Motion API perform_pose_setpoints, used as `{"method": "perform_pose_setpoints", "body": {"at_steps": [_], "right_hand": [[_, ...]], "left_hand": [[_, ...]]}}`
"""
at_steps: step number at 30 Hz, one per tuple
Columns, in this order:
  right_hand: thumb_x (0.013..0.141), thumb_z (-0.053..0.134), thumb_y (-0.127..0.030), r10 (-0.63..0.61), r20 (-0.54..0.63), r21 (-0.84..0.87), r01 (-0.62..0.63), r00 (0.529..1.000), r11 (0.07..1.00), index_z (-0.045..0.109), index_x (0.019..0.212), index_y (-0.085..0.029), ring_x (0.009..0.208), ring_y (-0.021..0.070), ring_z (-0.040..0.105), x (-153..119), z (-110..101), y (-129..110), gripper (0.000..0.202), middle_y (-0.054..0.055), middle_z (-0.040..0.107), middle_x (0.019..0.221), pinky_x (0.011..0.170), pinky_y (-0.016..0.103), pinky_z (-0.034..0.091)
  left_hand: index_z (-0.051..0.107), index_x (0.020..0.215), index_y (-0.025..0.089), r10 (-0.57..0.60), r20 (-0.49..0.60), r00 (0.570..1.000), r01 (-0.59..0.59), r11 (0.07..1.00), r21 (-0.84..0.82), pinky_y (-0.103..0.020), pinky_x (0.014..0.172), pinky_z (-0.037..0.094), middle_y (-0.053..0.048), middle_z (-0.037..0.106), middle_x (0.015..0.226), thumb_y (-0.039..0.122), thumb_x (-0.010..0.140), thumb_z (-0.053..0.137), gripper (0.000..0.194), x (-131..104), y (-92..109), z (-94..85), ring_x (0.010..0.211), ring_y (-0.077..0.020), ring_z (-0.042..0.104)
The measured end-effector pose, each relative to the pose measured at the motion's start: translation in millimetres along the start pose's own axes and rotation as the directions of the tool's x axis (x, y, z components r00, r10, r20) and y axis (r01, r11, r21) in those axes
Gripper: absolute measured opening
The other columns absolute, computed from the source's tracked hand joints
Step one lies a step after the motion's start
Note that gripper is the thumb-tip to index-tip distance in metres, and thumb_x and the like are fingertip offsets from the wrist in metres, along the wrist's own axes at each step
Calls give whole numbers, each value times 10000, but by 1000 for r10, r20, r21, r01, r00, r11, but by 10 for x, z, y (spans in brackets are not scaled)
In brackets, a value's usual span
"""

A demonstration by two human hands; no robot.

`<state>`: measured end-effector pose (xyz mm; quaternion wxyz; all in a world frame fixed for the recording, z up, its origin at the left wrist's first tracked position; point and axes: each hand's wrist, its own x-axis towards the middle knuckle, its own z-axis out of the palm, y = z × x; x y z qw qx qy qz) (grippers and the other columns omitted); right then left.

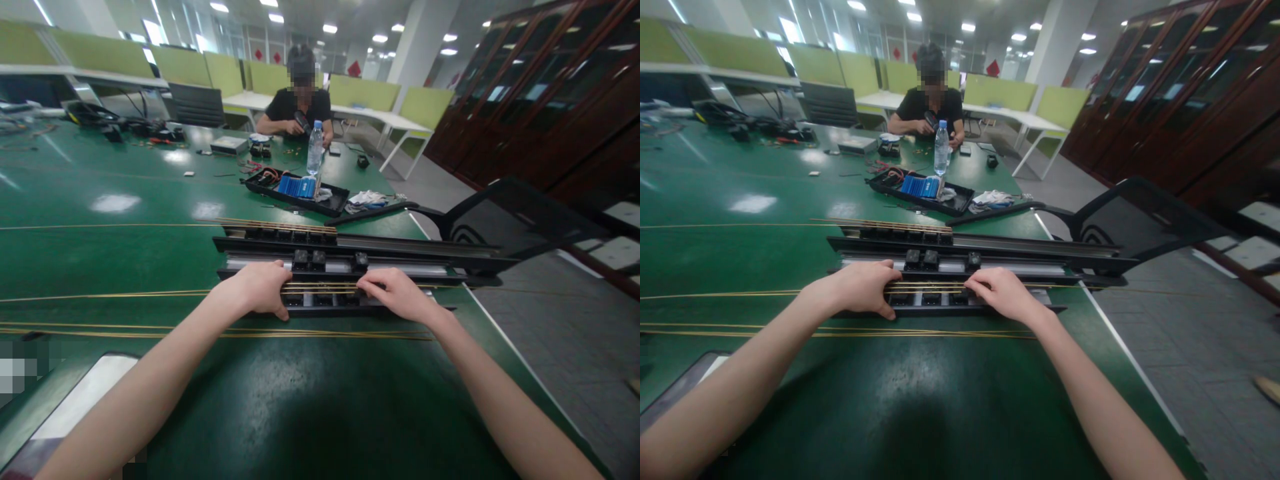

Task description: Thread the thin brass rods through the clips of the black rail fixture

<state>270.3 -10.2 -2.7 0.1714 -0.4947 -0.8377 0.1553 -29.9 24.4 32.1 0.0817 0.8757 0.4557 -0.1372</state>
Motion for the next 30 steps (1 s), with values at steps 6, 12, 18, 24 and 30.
{"method": "perform_pose_setpoints", "body": {"at_steps": [6, 12, 18, 24, 30], "right_hand": [[965, 491, -321, -95, -92, -71, 89, 991, 994, 719, 934, -215, 835, 171, 663, -46, 38, 53, 254, 26, 740, 912, 744, 279, 451], [958, 517, -292, -154, -118, -112, 141, 981, 984, 707, 993, -211, 880, 179, 666, -93, 67, 110, 210, 28, 741, 956, 800, 306, 481], [943, 543, -267, -189, -163, -131, 169, 968, 977, 701, 1031, -219, 888, 190, 656, -139, 76, 156, 187, 35, 734, 967, 805, 333, 495], [917, 587, -256, -209, -248, -192, 163, 946, 968, 710, 996, -219, 881, 196, 665, -213, 76, 190, 152, 40, 737, 939, 801, 341, 510], [901, 608, -241, -275, -318, -307, 176, 908, 935, 699, 920, -197, 821, 191, 667, -271, 81, 217, 102, 46, 738, 882, 765, 338, 515]], "left_hand": [[621, 1175, 226, 1, 8, 1000, -1, 1000, 5, -340, 787, 494, -99, 632, 1147, 624, 563, 729, 738, -6, 10, -19, 1004, -284, 632], [616, 1181, 223, 6, 11, 1000, -6, 1000, 0, -347, 791, 498, -105, 625, 1168, 628, 562, 726, 748, -4, 11, -18, 1008, -288, 631], [621, 1170, 227, 6, 5, 1000, -6, 1000, 5, -352, 795, 504, -104, 631, 1172, 629, 556, 726, 742, 2, 8, -4, 1005, -290, 637], [610, 1199, 214, 1, 4, 1000, -1, 1000, -9, -371, 830, 502, -125, 604, 1235, 621, 554, 728, 773, -4, 17, -4, 1042, -307, 627], [618, 1177, 223, 3, 5, 1000, -3, 1000, 0, -365, 794, 504, -104, 629, 1148, 624, 560, 723, 744, -8, 24, -9, 992, -294, 634]]}}
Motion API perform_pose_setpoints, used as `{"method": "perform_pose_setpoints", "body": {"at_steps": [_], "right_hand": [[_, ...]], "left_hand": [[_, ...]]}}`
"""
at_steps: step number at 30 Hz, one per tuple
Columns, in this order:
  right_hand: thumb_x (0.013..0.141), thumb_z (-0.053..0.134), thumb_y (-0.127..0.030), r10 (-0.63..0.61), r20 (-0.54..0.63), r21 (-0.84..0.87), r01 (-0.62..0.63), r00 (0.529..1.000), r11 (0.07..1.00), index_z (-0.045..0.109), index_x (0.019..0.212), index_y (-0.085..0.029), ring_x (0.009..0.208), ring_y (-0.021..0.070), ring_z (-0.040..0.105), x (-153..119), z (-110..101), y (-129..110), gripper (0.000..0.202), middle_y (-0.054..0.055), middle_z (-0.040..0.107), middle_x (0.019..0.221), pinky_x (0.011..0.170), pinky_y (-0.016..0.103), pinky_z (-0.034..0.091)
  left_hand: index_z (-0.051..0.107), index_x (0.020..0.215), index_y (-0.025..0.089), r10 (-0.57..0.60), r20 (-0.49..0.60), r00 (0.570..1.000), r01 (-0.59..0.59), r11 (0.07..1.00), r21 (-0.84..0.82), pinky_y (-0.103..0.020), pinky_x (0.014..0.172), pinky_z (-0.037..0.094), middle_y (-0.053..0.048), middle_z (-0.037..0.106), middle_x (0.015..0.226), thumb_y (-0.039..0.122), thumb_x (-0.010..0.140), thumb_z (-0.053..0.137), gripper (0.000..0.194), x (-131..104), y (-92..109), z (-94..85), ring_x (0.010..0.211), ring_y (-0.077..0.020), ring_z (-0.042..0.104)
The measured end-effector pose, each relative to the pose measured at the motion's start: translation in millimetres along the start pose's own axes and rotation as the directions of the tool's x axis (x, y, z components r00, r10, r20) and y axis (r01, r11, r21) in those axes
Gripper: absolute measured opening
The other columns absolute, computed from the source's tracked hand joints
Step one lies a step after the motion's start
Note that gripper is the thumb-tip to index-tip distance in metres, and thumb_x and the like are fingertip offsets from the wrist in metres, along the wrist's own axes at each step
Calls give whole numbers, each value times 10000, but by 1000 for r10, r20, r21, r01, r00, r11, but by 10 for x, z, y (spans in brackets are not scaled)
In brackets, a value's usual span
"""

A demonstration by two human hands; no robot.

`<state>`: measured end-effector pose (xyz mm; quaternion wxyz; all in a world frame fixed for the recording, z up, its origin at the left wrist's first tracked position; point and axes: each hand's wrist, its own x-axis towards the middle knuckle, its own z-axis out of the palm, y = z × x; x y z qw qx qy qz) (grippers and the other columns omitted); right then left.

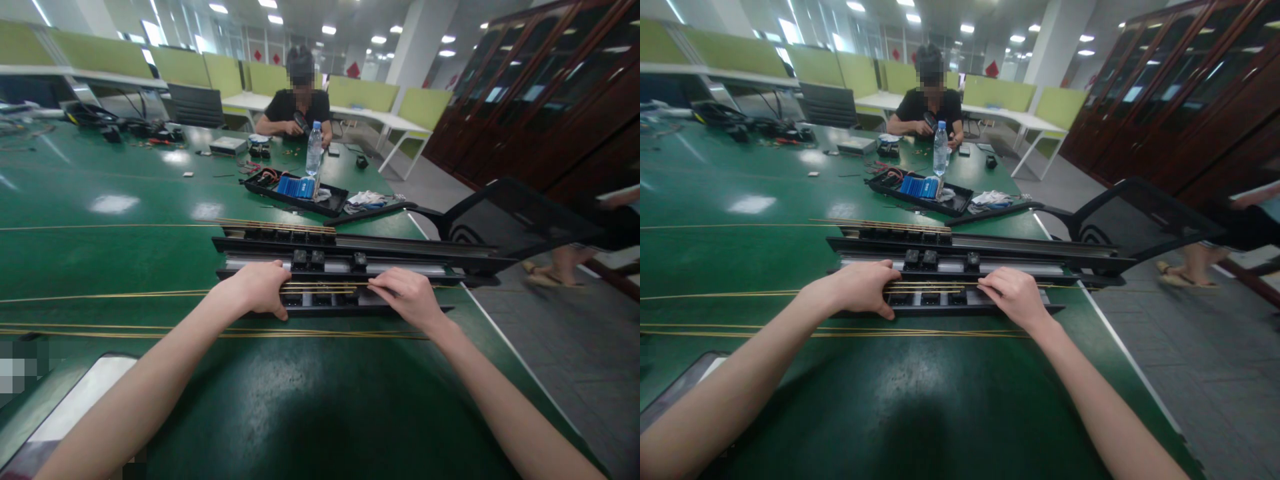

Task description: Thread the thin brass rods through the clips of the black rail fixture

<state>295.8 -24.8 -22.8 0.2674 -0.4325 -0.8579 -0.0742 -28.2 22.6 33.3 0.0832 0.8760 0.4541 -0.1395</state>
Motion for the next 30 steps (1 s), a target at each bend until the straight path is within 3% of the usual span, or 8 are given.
{"method": "perform_pose_setpoints", "body": {"at_steps": [10, 20, 30], "right_hand": [[925, 560, -247, 5, -1, -117, -5, 1000, 993, 707, 973, -216, 848, 198, 688, -195, -59, 100, 158, 54, 752, 921, 781, 343, 530], [895, 596, -196, 4, -60, -268, -20, 998, 963, 718, 1018, -218, 933, 217, 696, -463, -184, 292, 175, 41, 758, 971, 904, 366, 526], [897, 592, -205, 43, -84, -363, -71, 996, 929, 715, 1048, -230, 945, 222, 701, -730, -313, 552, 196, 36, 759, 985, 860, 360, 536]], "left_hand": [[619, 1176, 223, 2, 5, 1000, -2, 1000, -8, -367, 804, 507, -111, 625, 1167, 625, 566, 726, 738, -7, -3, -12, 1004, -299, 635], [617, 1178, 216, 0, 7, 1000, 0, 1000, -5, -364, 809, 501, -113, 626, 1165, 609, 570, 725, 732, -10, 20, -17, 1011, -298, 630], [614, 1196, 225, -2, -1, 1000, 2, 1000, 0, -366, 803, 506, -111, 626, 1181, 618, 571, 722, 746, -9, 13, -2, 1003, -301, 637]]}}
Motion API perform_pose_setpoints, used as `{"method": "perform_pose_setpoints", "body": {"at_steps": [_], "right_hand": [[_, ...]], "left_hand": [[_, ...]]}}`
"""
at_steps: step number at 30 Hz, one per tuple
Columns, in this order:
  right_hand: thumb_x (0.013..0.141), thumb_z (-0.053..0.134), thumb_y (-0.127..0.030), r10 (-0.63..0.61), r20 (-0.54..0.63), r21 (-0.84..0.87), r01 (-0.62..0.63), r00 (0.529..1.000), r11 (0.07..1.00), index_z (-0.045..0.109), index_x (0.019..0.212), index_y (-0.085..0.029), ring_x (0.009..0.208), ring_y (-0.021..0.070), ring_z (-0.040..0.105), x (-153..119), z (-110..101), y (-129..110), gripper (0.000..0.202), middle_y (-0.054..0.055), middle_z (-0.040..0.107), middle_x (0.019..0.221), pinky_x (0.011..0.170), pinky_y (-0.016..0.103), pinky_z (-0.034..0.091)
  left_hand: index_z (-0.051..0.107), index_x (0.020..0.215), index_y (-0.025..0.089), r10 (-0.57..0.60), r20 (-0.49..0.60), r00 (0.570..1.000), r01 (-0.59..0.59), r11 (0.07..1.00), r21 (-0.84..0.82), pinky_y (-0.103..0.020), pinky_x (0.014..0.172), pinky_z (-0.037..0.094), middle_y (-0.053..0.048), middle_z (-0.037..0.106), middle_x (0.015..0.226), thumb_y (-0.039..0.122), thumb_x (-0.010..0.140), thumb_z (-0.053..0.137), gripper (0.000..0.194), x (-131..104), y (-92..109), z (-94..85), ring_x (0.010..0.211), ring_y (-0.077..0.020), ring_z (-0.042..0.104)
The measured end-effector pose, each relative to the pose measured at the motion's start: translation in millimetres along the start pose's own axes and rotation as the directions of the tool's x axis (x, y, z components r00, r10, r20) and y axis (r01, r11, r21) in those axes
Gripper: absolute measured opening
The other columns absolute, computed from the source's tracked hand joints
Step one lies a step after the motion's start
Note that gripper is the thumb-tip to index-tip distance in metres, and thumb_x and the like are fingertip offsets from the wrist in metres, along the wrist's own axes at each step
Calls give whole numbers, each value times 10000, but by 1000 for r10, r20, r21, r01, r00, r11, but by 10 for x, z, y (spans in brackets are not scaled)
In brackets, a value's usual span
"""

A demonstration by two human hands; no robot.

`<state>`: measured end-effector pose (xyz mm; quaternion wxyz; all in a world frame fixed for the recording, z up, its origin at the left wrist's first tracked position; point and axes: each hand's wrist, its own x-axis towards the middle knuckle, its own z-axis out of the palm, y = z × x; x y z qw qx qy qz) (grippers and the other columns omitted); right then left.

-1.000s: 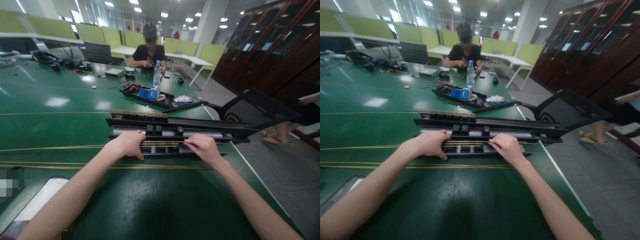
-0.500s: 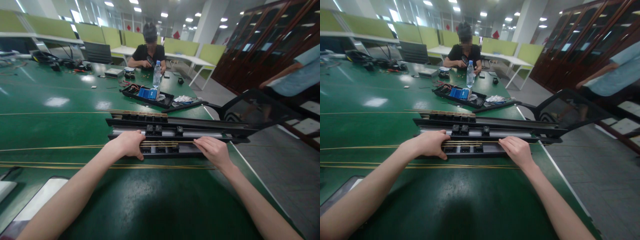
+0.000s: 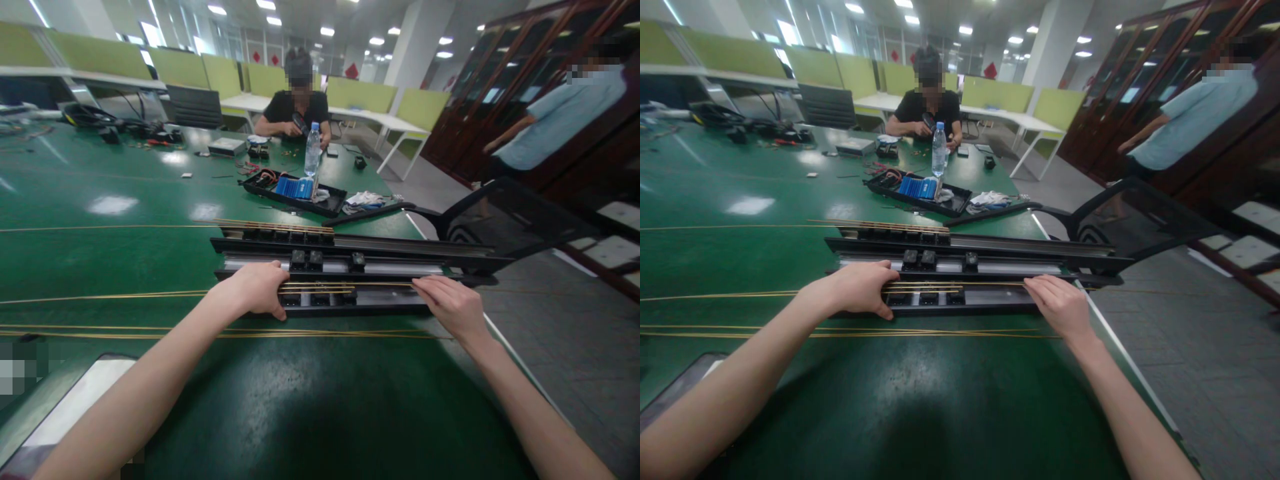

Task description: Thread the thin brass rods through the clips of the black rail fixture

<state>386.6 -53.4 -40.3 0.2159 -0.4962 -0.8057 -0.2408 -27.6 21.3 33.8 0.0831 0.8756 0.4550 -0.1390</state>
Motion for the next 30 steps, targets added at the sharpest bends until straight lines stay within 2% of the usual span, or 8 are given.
{"method": "perform_pose_setpoints", "body": {"at_steps": [4, 12, 18, 22, 25, 30], "right_hand": [[905, 580, -218, 22, 4, -29, -21, 1000, 999, 720, 1043, -235, 926, 224, 707, -75, -38, 87, 198, 37, 761, 981, 823, 354, 535], [907, 575, -256, 86, 12, -63, -85, 996, 994, 726, 992, -222, 889, 230, 705, -84, -134, 102, 177, 47, 758, 952, 760, 350, 534], [863, 600, -296, 104, 54, 2, -104, 993, 995, 698, 1097, -197, 954, 262, 672, 22, -135, 104, 273, 87, 735, 1034, 864, 424, 524], [840, 610, -271, 45, 90, 159, -59, 995, 986, 661, 1183, -208, 1015, 260, 645, 208, -138, -85, 353, 82, 706, 1122, 923, 432, 507], [872, 585, -264, 23, 136, 289, -62, 990, 955, 625, 1233, -224, 1048, 246, 631, 412, -134, -303, 365, 77, 687, 1164, 947, 420, 494], [930, 532, -307, -84, 305, 418, -54, 949, 907, 644, 1190, -239, 950, 204, 660, 806, -121, -636, 291, 54, 717, 1076, 838, 345, 514]], "left_hand": [[611, 1210, 221, -3, 0, 1000, 3, 1000, -6, -372, 826, 506, -120, 611, 1216, 617, 564, 729, 767, -4, 2, -4, 1029, -306, 629], [617, 1193, 222, -6, 13, 1000, 6, 1000, -12, -370, 810, 506, -109, 623, 1166, 607, 573, 729, 739, -12, 17, -19, 996, -295, 633], [626, 1174, 213, 1, 8, 1000, -1, 1000, -2, -368, 809, 505, -117, 623, 1163, 606, 573, 732, 725, -8, 10, -9, 1001, -298, 633], [614, 1195, 227, -7, 15, 1000, 8, 1000, -15, -362, 834, 501, -110, 622, 1183, 601, 569, 739, 740, -9, 13, -15, 1025, -295, 629], [608, 1203, 211, 2, 9, 1000, -2, 1000, -19, -376, 834, 506, -118, 623, 1180, 606, 566, 732, 760, -8, 15, -14, 1018, -302, 632], [627, 1158, 197, 14, -3, 1000, -14, 1000, -1, -372, 807, 513, -125, 627, 1157, 608, 567, 723, 726, -10, 17, -13, 991, -303, 641]]}}
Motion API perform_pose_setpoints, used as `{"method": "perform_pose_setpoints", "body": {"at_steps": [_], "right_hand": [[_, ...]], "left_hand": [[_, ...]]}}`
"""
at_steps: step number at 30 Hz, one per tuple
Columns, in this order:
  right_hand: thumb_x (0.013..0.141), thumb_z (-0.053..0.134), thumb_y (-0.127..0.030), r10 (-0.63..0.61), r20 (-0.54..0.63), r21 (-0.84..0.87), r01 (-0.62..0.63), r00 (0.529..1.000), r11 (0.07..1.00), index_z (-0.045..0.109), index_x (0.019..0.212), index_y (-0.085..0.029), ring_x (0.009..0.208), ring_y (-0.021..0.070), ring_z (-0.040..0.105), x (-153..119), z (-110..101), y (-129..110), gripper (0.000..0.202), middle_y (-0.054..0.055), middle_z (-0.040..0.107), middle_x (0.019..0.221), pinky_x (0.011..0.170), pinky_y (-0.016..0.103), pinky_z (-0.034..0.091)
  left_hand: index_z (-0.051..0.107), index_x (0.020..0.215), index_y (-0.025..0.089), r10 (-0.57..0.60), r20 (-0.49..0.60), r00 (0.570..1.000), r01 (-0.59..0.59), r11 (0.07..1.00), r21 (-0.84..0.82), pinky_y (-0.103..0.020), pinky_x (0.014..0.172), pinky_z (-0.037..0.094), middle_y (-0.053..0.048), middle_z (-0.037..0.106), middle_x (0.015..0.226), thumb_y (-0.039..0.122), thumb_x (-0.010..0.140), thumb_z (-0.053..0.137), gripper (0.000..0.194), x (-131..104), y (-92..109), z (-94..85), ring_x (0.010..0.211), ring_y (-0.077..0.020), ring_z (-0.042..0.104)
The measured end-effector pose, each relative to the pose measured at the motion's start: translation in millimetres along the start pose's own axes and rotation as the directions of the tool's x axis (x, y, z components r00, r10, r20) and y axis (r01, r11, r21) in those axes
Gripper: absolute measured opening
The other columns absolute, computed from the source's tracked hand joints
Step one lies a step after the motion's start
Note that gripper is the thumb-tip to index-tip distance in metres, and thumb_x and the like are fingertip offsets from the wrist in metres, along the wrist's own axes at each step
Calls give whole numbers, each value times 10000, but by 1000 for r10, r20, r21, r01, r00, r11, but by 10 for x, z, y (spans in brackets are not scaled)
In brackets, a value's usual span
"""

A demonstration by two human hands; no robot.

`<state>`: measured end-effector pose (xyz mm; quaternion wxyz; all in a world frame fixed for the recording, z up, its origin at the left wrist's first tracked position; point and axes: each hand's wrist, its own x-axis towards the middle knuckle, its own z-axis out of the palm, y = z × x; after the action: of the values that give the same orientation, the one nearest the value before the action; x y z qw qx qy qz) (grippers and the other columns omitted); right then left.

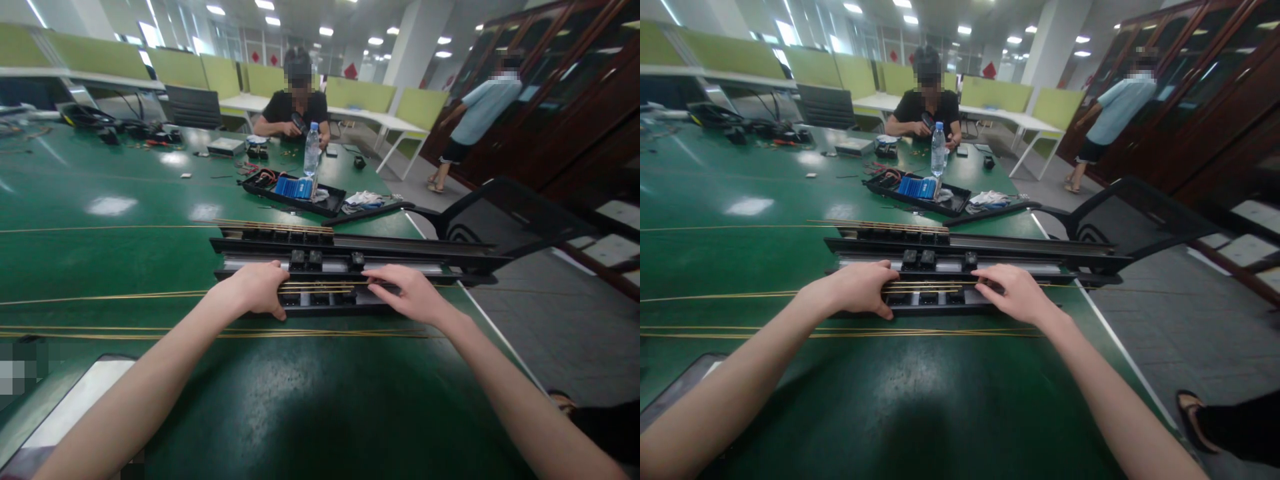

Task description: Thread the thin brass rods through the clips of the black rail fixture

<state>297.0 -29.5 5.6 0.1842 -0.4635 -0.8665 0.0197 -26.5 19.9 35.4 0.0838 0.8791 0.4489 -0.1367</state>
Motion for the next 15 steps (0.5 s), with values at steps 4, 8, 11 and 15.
{"method": "perform_pose_setpoints", "body": {"at_steps": [4, 8, 11, 15], "right_hand": [[939, 502, -260, -129, 50, -111, 134, 990, 985, 679, 1119, -213, 900, 206, 657, 222, 52, -163, 257, 67, 729, 983, 797, 337, 488], [936, 465, -185, -242, 49, -224, 246, 969, 943, 697, 1049, -175, 820, 203, 636, 279, 130, -228, 258, 83, 719, 897, 745, 340, 461], [929, 468, -166, -268, 24, -261, 265, 963, 928, 700, 1040, -156, 795, 206, 624, 260, 160, -232, 257, 87, 709, 854, 727, 346, 455], [916, 479, -133, -302, -2, -271, 290, 953, 918, 686, 1097, -164, 833, 200, 625, 216, 179, -205, 277, 80, 718, 910, 761, 344, 467]], "left_hand": [[627, 1158, 196, -1, -1, 1000, 1, 1000, 5, -379, 795, 516, -127, 630, 1140, 618, 558, 725, 740, -1, -12, -1, 976, -306, 643], [632, 1145, 190, 4, 5, 1000, -4, 1000, 8, -379, 789, 514, -129, 628, 1138, 617, 569, 721, 723, 0, -28, 3, 966, -303, 644], [626, 1158, 195, 4, 5, 1000, -4, 1000, 7, -370, 794, 509, -125, 629, 1141, 610, 576, 721, 721, 2, -31, 5, 982, -300, 640], [621, 1167, 200, -3, 9, 1000, 3, 1000, 9, -362, 796, 505, -121, 630, 1149, 609, 578, 721, 724, 6, -28, 6, 990, -297, 638]]}}
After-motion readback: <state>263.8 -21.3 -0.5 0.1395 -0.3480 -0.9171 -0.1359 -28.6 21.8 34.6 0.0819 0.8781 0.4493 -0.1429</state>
